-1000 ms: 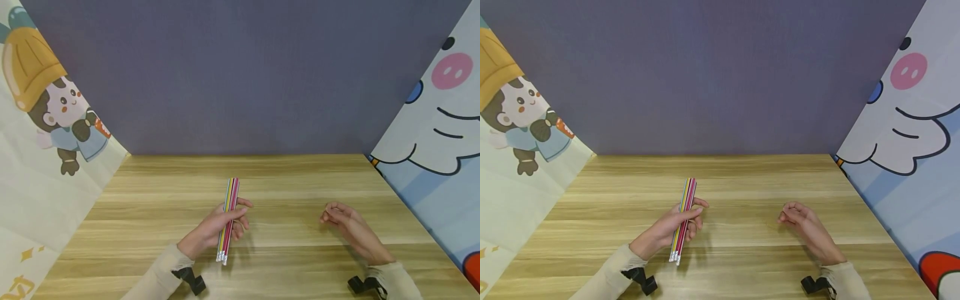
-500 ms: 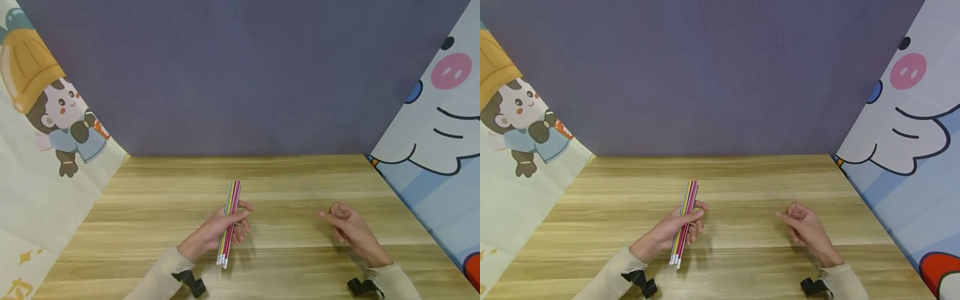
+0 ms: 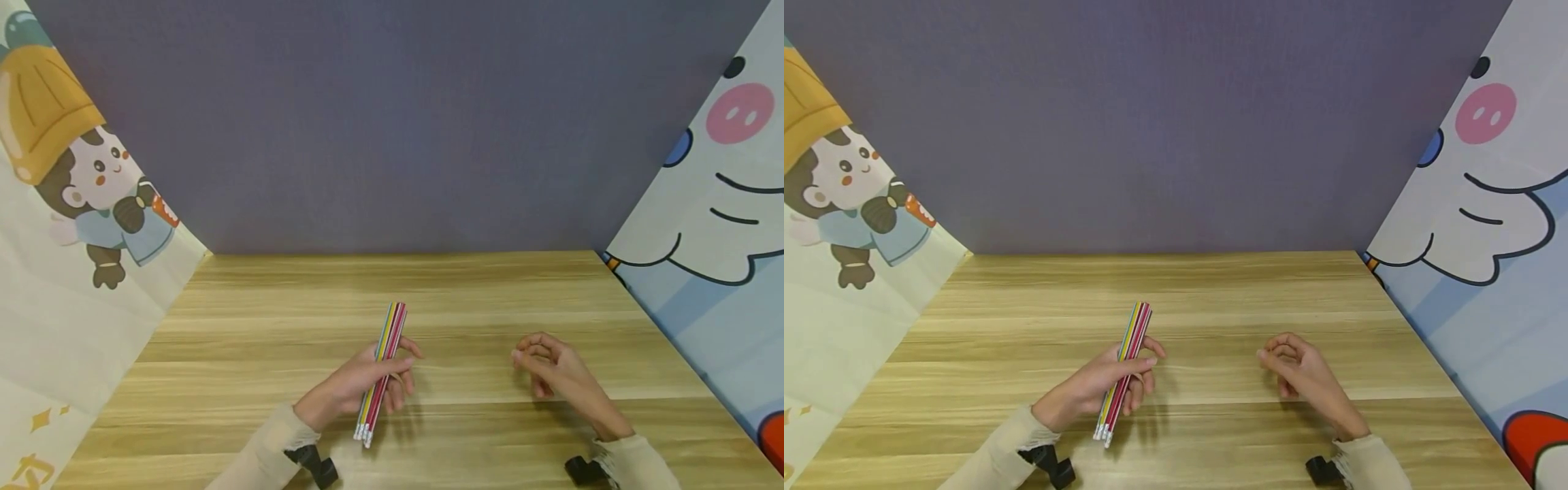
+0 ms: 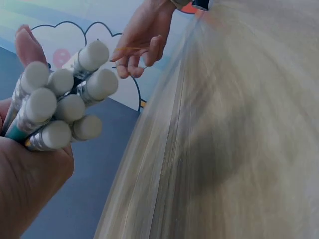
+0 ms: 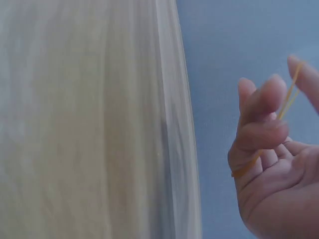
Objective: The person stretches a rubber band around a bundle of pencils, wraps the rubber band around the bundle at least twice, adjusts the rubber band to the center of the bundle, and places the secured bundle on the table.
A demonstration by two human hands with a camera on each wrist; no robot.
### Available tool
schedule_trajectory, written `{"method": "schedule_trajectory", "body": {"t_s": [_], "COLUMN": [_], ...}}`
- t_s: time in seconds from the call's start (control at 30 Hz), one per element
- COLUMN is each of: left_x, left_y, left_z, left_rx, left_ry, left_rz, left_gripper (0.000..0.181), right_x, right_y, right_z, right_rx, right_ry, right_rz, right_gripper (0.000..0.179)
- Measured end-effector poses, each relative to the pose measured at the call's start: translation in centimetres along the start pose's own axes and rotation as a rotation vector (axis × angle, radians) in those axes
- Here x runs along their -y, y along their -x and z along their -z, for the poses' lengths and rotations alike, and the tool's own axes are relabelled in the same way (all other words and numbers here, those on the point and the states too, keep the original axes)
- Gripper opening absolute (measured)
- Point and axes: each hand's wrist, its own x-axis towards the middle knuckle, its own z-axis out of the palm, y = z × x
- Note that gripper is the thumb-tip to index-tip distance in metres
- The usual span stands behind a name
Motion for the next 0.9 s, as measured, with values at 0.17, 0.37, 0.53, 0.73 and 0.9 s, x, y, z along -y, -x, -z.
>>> {"method": "schedule_trajectory", "body": {"t_s": [0.17,0.37,0.53,0.73,0.9], "left_x": [0.2,0.2,0.0,0.0,0.2], "left_y": [0.1,-0.1,-0.1,0.0,0.1], "left_z": [-0.5,-0.9,-1.2,-1.1,-1.1], "left_rx": [0.073,0.209,0.266,0.253,0.264], "left_ry": [0.026,0.009,-0.013,0.001,0.012], "left_rz": [0.019,0.033,0.065,0.072,0.063], "left_gripper": [0.037,0.022,0.023,0.030,0.034], "right_x": [0.6,1.3,2.7,6.0,8.8], "right_y": [0.0,-0.4,-0.9,-2.0,-3.5], "right_z": [-1.3,-3.5,-5.2,-6.6,-8.0], "right_rx": [0.021,0.102,0.155,0.236,0.282], "right_ry": [0.055,0.096,0.184,0.290,0.343], "right_rz": [0.011,0.094,0.188,0.242,0.310], "right_gripper": [0.043,0.043,0.043,0.041,0.045]}}
